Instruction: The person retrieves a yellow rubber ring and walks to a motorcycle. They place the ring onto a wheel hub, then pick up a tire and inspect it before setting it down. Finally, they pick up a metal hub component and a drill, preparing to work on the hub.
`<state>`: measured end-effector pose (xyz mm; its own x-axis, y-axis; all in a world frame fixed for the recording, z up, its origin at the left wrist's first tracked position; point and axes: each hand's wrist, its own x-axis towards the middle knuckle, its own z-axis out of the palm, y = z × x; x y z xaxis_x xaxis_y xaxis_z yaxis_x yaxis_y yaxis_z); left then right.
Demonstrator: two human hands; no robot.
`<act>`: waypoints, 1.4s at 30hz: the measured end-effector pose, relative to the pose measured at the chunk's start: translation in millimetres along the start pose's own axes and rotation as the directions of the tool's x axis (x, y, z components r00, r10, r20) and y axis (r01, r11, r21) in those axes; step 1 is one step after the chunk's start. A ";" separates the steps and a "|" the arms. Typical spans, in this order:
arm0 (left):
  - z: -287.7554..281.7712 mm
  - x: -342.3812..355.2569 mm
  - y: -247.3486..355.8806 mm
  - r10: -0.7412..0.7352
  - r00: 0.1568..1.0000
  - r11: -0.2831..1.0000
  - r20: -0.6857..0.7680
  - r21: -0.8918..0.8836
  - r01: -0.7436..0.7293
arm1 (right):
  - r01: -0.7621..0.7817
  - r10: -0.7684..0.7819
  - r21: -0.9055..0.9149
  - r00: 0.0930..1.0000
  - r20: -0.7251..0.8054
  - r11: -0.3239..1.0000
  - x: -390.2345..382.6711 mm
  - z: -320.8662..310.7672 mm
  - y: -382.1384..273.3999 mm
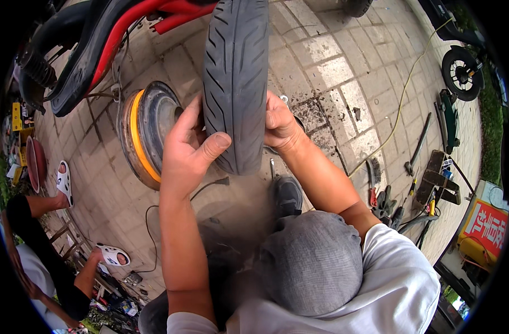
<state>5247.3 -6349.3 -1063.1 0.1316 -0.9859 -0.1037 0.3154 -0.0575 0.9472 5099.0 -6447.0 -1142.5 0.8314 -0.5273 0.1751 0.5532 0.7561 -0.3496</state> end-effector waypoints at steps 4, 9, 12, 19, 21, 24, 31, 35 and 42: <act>-5.8 -7.3 -0.2 -0.036 0.998 0.999 0.045 -0.006 0.036 | 0.105 -0.093 0.219 0.993 -0.067 0.970 10.8 2.4 -1.2; -9.3 -10.0 -1.9 -0.072 0.992 0.997 0.101 0.031 0.070 | 0.217 -0.211 0.358 0.976 -0.054 0.908 23.6 -5.6 -32.3; -6.4 -10.3 -1.2 -0.073 0.992 0.997 0.099 -0.018 0.075 | 0.258 -0.256 0.396 0.965 -0.061 0.881 22.3 -4.9 -24.7; -5.6 -7.9 -3.2 -0.043 0.995 0.999 0.085 -0.029 0.045 | 0.172 -0.149 0.292 0.984 -0.098 0.941 6.9 -9.0 -2.8; -5.6 -7.9 -4.3 -0.035 0.996 0.999 0.081 -0.027 0.037 | 0.130 -0.117 0.341 0.991 -0.061 0.931 3.9 -8.5 4.2; -3.1 -5.9 -2.0 0.023 0.998 1.000 0.065 0.004 -0.023 | 0.066 -0.054 0.157 0.995 -0.079 0.985 -2.9 -9.9 11.4; -4.1 0.5 -3.0 0.087 0.995 0.996 -0.047 0.015 -0.086 | -0.198 0.199 -0.206 0.980 -0.017 0.958 -5.4 -8.2 12.2; -1.8 0.7 -3.8 0.116 0.993 0.993 -0.014 -0.005 -0.116 | -0.154 0.160 -0.239 0.987 0.005 0.959 -9.7 -14.9 16.1; -5.9 -9.3 -5.2 0.084 0.995 0.992 0.052 0.092 -0.089 | 0.088 -0.052 0.205 0.983 -0.174 0.975 4.2 14.6 2.2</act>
<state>5250.0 -6338.9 -1068.9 0.1088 -0.9940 -0.0074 0.2142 0.0162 0.9767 5104.6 -6441.9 -1129.2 0.7799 -0.6252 0.0303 0.6228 0.7704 -0.1366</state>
